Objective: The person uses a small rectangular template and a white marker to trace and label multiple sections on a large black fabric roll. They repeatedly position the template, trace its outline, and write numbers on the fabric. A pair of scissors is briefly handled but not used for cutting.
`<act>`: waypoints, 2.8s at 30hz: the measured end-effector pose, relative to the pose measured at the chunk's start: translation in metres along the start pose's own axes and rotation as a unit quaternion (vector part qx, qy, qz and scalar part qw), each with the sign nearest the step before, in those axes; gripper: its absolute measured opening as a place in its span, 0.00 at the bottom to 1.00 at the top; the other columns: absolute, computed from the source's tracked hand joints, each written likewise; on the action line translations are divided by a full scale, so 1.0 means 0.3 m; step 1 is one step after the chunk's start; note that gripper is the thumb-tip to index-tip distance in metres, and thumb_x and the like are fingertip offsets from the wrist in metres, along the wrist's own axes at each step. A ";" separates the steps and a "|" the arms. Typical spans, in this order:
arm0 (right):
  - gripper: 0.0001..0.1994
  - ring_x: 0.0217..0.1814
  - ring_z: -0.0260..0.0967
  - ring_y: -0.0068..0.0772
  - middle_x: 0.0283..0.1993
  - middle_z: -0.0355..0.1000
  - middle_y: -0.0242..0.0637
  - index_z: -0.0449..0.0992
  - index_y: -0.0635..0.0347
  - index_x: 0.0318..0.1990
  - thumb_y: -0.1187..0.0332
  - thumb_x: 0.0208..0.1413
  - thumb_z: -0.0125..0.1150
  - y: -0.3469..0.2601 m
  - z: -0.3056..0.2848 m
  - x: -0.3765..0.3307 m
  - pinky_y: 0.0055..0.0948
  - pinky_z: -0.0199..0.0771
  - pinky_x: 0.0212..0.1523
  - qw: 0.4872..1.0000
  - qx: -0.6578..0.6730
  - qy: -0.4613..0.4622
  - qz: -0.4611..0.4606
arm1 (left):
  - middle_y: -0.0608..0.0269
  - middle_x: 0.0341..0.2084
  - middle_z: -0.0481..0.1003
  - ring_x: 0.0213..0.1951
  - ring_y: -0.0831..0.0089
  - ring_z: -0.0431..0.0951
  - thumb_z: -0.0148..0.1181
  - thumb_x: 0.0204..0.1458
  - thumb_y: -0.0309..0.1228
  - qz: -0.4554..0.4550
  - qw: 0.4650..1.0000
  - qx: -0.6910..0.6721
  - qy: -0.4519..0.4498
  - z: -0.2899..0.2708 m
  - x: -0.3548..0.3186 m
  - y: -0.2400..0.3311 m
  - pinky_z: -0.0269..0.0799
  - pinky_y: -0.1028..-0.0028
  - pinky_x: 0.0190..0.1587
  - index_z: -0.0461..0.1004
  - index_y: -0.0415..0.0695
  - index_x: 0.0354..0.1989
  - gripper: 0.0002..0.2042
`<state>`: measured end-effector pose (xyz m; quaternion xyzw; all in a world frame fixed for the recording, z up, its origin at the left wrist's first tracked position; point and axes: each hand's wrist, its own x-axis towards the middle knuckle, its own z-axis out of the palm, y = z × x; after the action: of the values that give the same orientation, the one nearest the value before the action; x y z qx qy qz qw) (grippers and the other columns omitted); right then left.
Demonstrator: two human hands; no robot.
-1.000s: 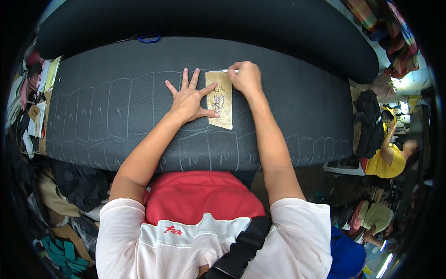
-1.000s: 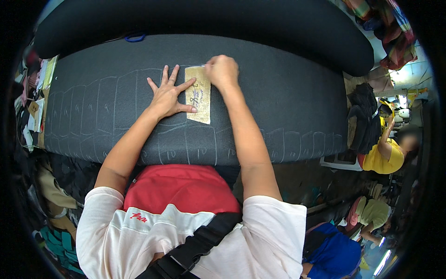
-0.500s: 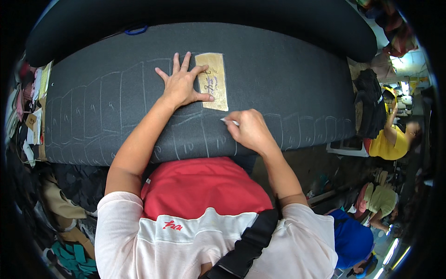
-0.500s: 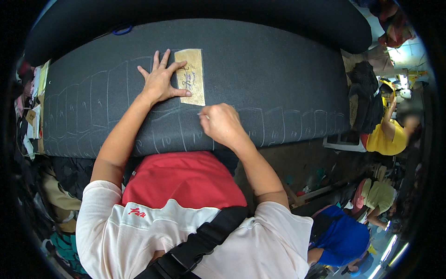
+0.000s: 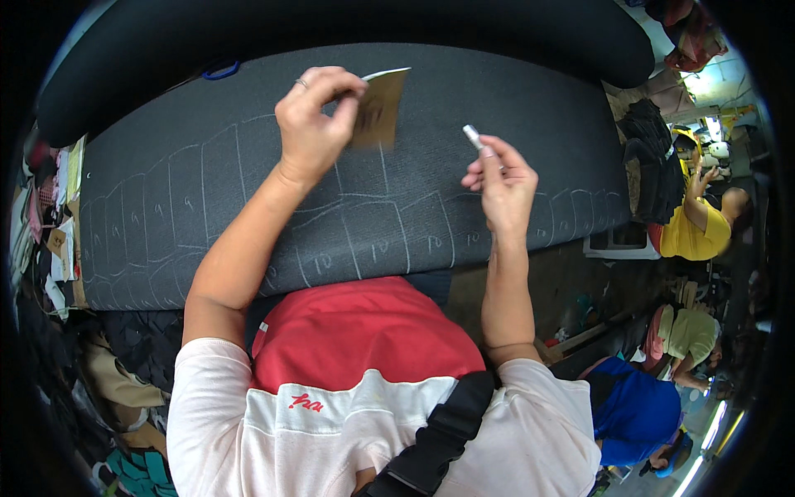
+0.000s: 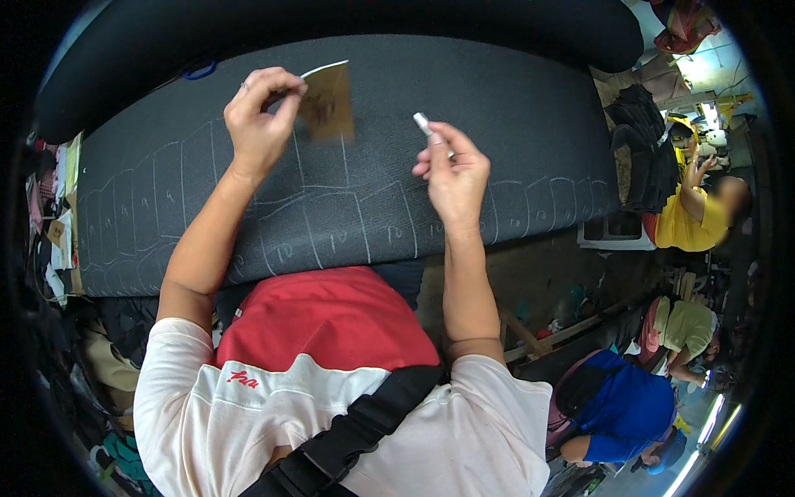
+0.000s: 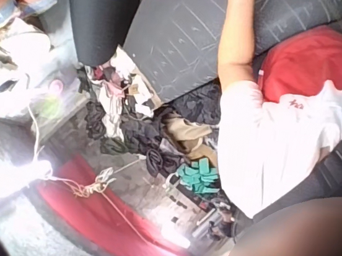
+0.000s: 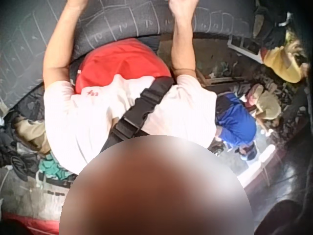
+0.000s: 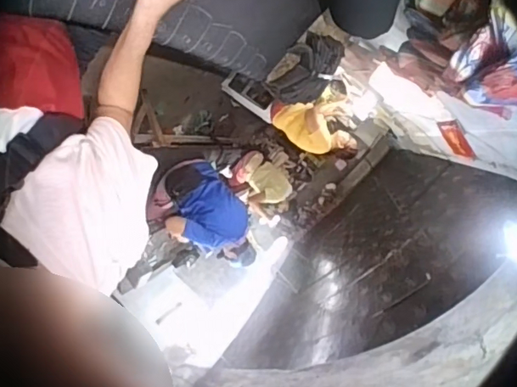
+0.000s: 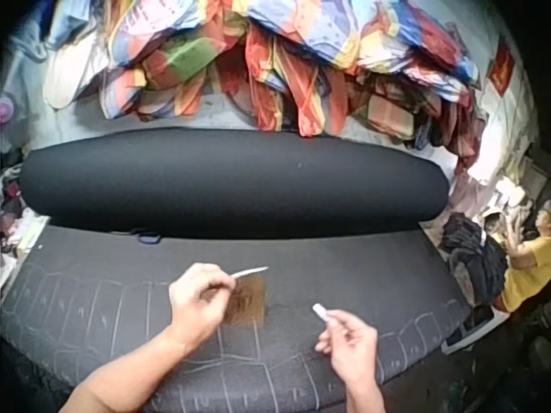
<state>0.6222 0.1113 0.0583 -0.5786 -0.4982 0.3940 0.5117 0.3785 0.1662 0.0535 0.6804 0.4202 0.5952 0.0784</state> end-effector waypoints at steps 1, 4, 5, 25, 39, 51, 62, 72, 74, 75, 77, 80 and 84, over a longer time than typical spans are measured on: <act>0.10 0.24 0.69 0.16 0.26 0.72 0.31 0.76 0.63 0.45 0.73 0.59 0.52 0.008 -0.007 0.016 0.14 0.69 0.24 0.997 0.046 0.017 -0.057 | 0.61 0.30 0.76 0.28 0.70 0.78 0.60 0.35 0.15 0.059 0.998 0.023 0.006 0.004 -0.008 0.018 0.76 0.75 0.33 0.77 0.44 0.26 0.10; 0.10 0.28 0.71 0.20 0.30 0.75 0.35 0.76 0.63 0.45 0.72 0.56 0.56 0.076 -0.001 0.068 0.20 0.71 0.29 0.996 -0.041 0.043 -0.064 | 0.62 0.34 0.77 0.39 0.67 0.78 0.64 0.36 0.21 0.099 0.979 -0.026 -0.175 0.051 -0.079 0.062 0.74 0.69 0.41 0.78 0.45 0.29 0.09; 0.11 0.29 0.72 0.21 0.31 0.76 0.36 0.76 0.63 0.45 0.71 0.55 0.57 0.107 0.002 0.084 0.22 0.72 0.30 0.993 -0.090 0.047 -0.066 | 0.60 0.36 0.77 0.46 0.66 0.77 0.67 0.37 0.24 0.038 0.956 -0.044 -0.286 0.068 -0.115 0.070 0.73 0.64 0.47 0.78 0.44 0.31 0.10; 0.10 0.28 0.76 0.30 0.26 0.77 0.41 0.79 0.64 0.38 0.69 0.52 0.56 0.141 0.257 0.341 0.27 0.74 0.32 0.957 -0.211 -0.149 -0.134 | 0.72 0.67 0.50 0.69 0.62 0.40 0.54 0.49 0.54 -0.133 0.821 0.209 -0.515 0.145 -0.138 -0.048 0.23 0.20 0.52 0.60 0.61 0.62 0.31; 0.07 0.33 0.75 0.48 0.28 0.75 0.52 0.80 0.64 0.26 0.68 0.42 0.62 0.125 0.255 0.486 0.37 0.74 0.41 0.922 -0.379 -0.038 -0.069 | 0.71 0.67 0.50 0.69 0.69 0.43 0.51 0.54 0.48 -0.118 0.821 0.185 -0.527 0.145 -0.137 -0.057 0.22 0.19 0.51 0.56 0.52 0.64 0.30; 0.06 0.26 0.72 0.54 0.22 0.72 0.53 0.77 0.64 0.27 0.71 0.48 0.57 0.055 0.014 0.000 0.45 0.73 0.30 0.862 -0.440 -0.205 -0.146 | 0.70 0.66 0.52 0.68 0.68 0.45 0.56 0.51 0.48 -0.128 0.820 0.209 -0.517 0.149 -0.125 -0.039 0.27 0.21 0.54 0.59 0.55 0.63 0.30; 0.06 0.26 0.75 0.42 0.23 0.75 0.48 0.80 0.62 0.25 0.70 0.40 0.62 0.084 -0.032 0.067 0.36 0.74 0.33 0.861 -0.506 -0.022 -0.051 | 0.45 0.64 0.52 0.68 0.51 0.45 0.71 0.35 0.37 -0.178 0.807 0.240 -0.510 0.187 -0.040 -0.006 0.36 0.30 0.60 0.69 0.51 0.51 0.29; 0.22 0.42 0.75 0.39 0.43 0.71 0.46 0.65 0.70 0.53 0.58 0.63 0.47 0.028 -0.139 0.142 0.31 0.81 0.32 0.944 0.314 -0.091 0.043 | 0.62 0.26 0.74 0.31 0.66 0.76 0.60 0.33 0.15 0.162 0.984 -0.060 -0.048 0.280 0.015 0.121 0.74 0.70 0.34 0.76 0.45 0.25 0.11; 0.17 0.44 0.74 0.35 0.43 0.72 0.45 0.66 0.70 0.53 0.69 0.59 0.54 0.088 -0.150 0.167 0.31 0.79 0.39 0.936 0.333 -0.089 0.069 | 0.63 0.27 0.75 0.33 0.67 0.75 0.63 0.33 0.17 0.163 0.975 -0.065 -0.138 0.318 -0.046 0.141 0.73 0.71 0.35 0.76 0.45 0.26 0.10; 0.17 0.44 0.73 0.34 0.43 0.72 0.44 0.66 0.70 0.52 0.75 0.56 0.56 0.133 -0.142 0.179 0.31 0.79 0.41 0.948 0.303 -0.076 0.063 | 0.63 0.28 0.75 0.34 0.66 0.75 0.64 0.33 0.19 0.143 0.967 -0.054 -0.205 0.337 -0.078 0.142 0.73 0.71 0.36 0.77 0.46 0.27 0.10; 0.20 0.41 0.73 0.27 0.43 0.72 0.43 0.70 0.71 0.50 0.87 0.47 0.58 0.215 -0.146 0.185 0.22 0.75 0.41 0.991 0.092 -0.024 0.093 | 0.60 0.33 0.76 0.42 0.62 0.76 0.68 0.37 0.29 0.042 0.930 -0.059 -0.360 0.348 -0.142 0.122 0.72 0.67 0.45 0.78 0.46 0.32 0.11; 0.21 0.40 0.73 0.25 0.42 0.72 0.43 0.70 0.71 0.51 0.87 0.46 0.57 0.293 -0.148 0.166 0.20 0.74 0.41 0.989 0.119 -0.055 0.067 | 0.55 0.47 0.73 0.55 0.59 0.68 0.66 0.42 0.41 -0.010 0.945 0.061 -0.321 0.366 -0.186 0.072 0.55 0.49 0.58 0.73 0.44 0.46 0.23; 0.18 0.37 0.73 0.24 0.40 0.73 0.42 0.72 0.72 0.48 0.86 0.46 0.56 0.291 -0.126 0.131 0.19 0.74 0.40 0.998 0.022 -0.046 0.034 | 0.56 0.60 0.62 0.65 0.64 0.56 0.60 0.46 0.48 -0.043 0.899 0.165 -0.404 0.387 -0.179 0.018 0.38 0.37 0.62 0.64 0.44 0.58 0.32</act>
<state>0.6815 0.1442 -0.0194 -0.5651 -0.4920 0.4486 0.4872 0.4862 0.1726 -0.0157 0.8468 0.4735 0.1875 0.1536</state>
